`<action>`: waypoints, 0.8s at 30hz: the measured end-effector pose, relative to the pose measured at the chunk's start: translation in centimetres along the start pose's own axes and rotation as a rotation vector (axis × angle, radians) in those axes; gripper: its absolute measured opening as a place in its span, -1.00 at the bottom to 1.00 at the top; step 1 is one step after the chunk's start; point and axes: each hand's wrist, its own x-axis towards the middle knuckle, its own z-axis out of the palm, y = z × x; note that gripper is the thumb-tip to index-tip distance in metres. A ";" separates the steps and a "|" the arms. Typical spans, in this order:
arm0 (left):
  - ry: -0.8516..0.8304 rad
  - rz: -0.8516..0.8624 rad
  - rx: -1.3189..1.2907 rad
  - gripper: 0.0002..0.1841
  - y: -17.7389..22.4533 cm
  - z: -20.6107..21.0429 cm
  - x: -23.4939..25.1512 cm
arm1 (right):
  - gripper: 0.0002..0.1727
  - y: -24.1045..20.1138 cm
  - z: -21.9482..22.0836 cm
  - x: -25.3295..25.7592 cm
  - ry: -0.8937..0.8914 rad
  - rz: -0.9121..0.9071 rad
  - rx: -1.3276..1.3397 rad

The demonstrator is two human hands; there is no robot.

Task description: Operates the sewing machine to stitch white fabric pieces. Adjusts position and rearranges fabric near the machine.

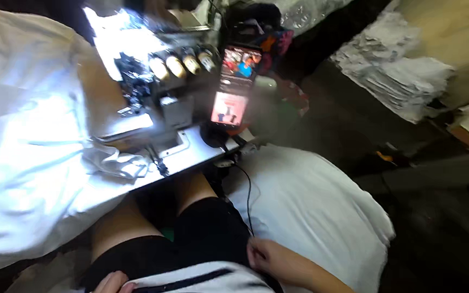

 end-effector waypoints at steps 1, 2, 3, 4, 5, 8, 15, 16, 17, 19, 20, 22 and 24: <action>-0.069 -0.047 0.015 -0.58 -0.2 -0.4 0.8 | -0.65 0.1 -0.6 0.5 -0.044 0.031 -0.149; -0.139 -0.073 0.011 -0.57 -0.3 -1.0 1.4 | -0.65 -0.2 -1.4 0.8 -0.042 0.026 -0.245; -0.164 -0.069 -0.011 -0.57 -0.3 -1.6 1.9 | -0.65 -1.0 -2.4 1.0 -0.022 -0.003 -0.297; -0.131 -0.042 -0.030 -0.57 -0.1 -2.4 2.2 | -0.66 -2.2 -3.4 1.0 0.013 -0.063 -0.318; -0.047 0.004 -0.033 -0.58 0.4 -3.5 2.5 | -0.67 -3.8 -4.3 1.0 0.054 -0.142 -0.321; 0.347 0.199 0.125 -0.70 2.9 -7.1 4.4 | -0.70 -10.1 -6.1 1.3 0.120 -0.414 -0.366; 0.888 0.471 0.530 -0.70 1.5 -11.3 14.6 | -0.86 -22.6 -4.8 4.2 0.486 -1.135 -0.365; 0.819 0.462 0.509 -0.79 1.1 -11.9 15.0 | -0.89 -23.6 -4.6 4.7 0.557 -1.222 -0.319; 0.750 0.452 0.485 -0.84 0.7 -12.4 15.1 | -0.90 -24.3 -4.4 5.2 0.617 -1.293 -0.257; 0.648 0.459 0.417 -0.87 0.7 -13.3 14.9 | -0.89 -24.7 -3.6 6.3 0.692 -1.355 -0.065; 0.624 0.469 0.380 -0.84 1.1 -13.7 14.4 | -0.86 -24.5 -2.8 6.9 0.689 -1.338 0.051; 0.625 0.517 0.342 -0.83 2.2 -14.1 13.2 | -0.52 -23.7 -1.0 8.4 0.660 -1.279 0.181; 0.641 0.617 0.279 -0.84 4.1 -14.3 12.2 | -0.10 -23.4 0.4 9.4 0.625 -1.211 0.160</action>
